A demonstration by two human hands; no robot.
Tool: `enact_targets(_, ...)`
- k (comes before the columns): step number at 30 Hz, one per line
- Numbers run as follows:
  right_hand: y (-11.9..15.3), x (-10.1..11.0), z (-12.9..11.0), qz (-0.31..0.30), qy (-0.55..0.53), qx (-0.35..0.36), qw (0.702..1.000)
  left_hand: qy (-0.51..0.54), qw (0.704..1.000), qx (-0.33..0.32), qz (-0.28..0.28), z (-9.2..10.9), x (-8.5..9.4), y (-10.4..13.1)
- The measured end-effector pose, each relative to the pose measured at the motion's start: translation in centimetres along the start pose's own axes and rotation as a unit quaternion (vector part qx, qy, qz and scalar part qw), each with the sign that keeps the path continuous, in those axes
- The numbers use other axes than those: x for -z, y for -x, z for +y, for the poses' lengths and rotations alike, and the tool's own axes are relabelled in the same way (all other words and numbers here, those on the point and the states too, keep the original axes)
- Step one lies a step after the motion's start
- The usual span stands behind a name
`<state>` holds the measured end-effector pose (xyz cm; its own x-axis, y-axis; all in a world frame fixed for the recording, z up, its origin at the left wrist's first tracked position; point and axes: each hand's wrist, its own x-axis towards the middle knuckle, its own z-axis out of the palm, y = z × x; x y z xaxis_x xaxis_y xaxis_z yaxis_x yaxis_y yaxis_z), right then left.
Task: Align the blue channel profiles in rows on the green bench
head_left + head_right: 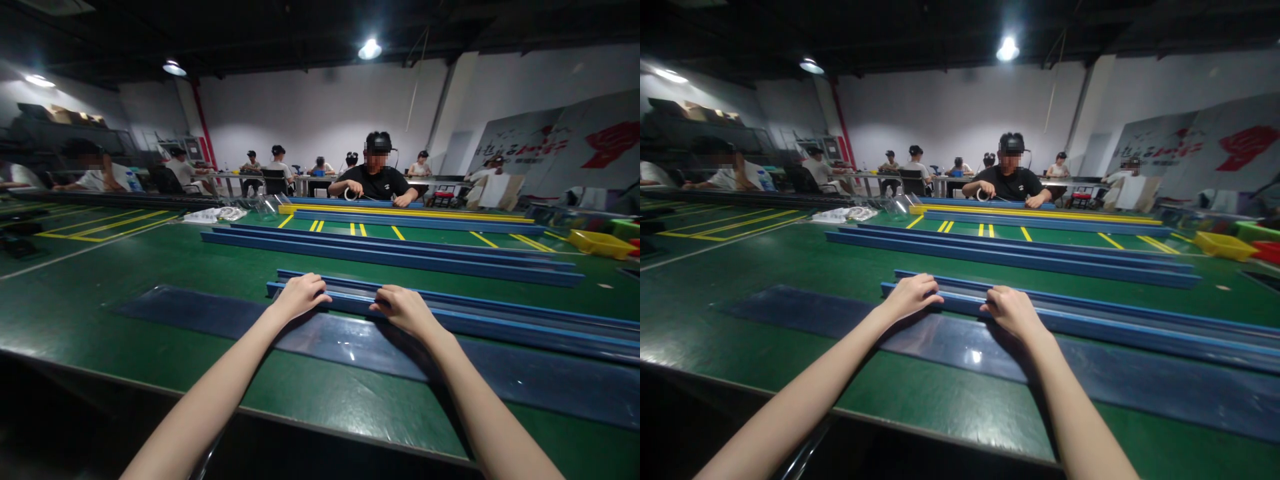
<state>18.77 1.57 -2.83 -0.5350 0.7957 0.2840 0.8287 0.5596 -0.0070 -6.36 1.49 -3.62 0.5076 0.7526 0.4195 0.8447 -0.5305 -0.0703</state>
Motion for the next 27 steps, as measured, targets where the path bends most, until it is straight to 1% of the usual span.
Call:
enact_targets(5,0.0,0.3,0.0,-0.004,0.004,0.0,1.0,-0.014,1.0,0.002,-0.001,0.1,0.3,-0.2)
enact_targets(8,0.2,0.6,0.3,-0.008,-0.005,-0.003,1.0,-0.015,1.0,0.004,-0.015,0.1,0.6,-0.5)
enact_targets(11,0.4,1.0,1.0,-0.007,-0.02,-0.01,1.0,-0.013,0.999,0.022,-0.031,-0.1,0.9,-0.6)
enact_targets(14,0.8,1.3,1.9,-0.009,-0.031,-0.024,0.999,-0.015,0.997,0.059,-0.04,-0.8,1.3,-0.4)
enact_targets(20,1.2,1.6,3.4,-0.023,-0.036,-0.053,0.998,-0.035,0.989,0.134,-0.05,-3.4,2.2,0.9)
enact_targets(23,1.2,1.4,3.5,-0.022,-0.028,-0.06,0.998,-0.049,0.988,0.137,-0.055,-4.0,2.6,1.3)
enact_targets(27,1.2,0.9,3.1,0.002,-0.005,-0.061,0.998,-0.039,0.993,0.102,-0.049,-3.7,2.8,1.3)
